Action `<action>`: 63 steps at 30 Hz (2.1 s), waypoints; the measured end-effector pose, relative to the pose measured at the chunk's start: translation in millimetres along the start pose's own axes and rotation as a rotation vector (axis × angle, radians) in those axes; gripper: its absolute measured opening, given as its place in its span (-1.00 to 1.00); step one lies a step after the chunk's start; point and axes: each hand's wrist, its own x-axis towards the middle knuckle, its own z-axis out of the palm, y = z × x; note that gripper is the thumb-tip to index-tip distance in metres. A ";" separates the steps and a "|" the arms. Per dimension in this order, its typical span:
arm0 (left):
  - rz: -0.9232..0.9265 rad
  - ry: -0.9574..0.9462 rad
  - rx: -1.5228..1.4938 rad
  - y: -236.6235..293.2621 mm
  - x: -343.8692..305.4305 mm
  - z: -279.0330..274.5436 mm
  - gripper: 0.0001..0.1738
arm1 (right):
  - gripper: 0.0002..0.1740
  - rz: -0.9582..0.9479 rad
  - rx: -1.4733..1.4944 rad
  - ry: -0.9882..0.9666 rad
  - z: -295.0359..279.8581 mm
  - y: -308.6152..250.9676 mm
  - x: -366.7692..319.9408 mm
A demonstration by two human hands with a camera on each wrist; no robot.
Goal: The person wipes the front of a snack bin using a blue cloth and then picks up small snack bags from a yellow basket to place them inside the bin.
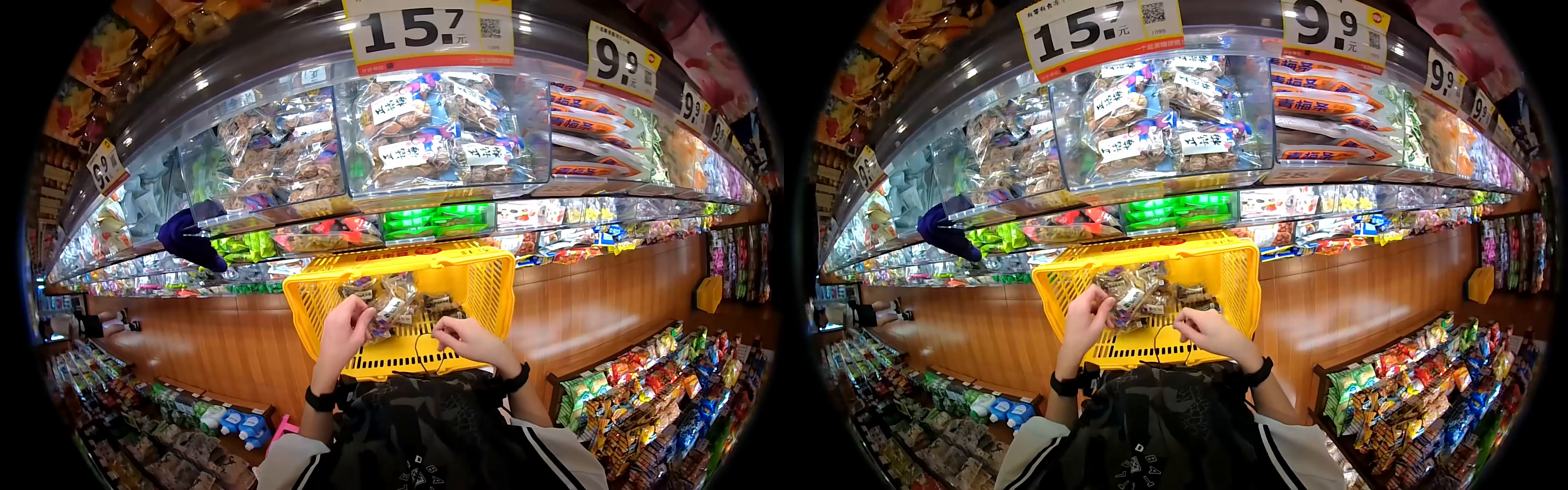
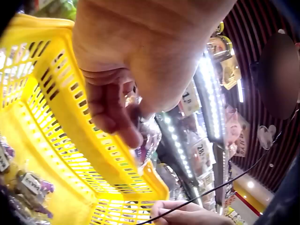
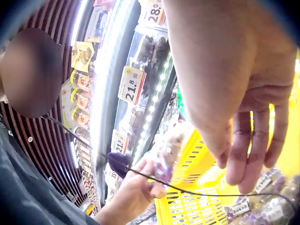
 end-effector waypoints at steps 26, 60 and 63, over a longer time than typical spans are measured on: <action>0.078 -0.151 -0.752 57.2 -10.0 29.8 -0.58 | -0.47 -0.294 0.602 0.320 -34.1 -96.3 -9.2; 0.016 -0.147 -0.702 59.3 2.4 17.6 -0.84 | -0.47 -0.104 0.704 0.504 -13.9 -90.8 13.8; -0.023 -0.158 -0.746 63.7 0.6 25.1 -0.78 | -0.47 -0.119 0.763 0.531 2.0 -98.2 16.5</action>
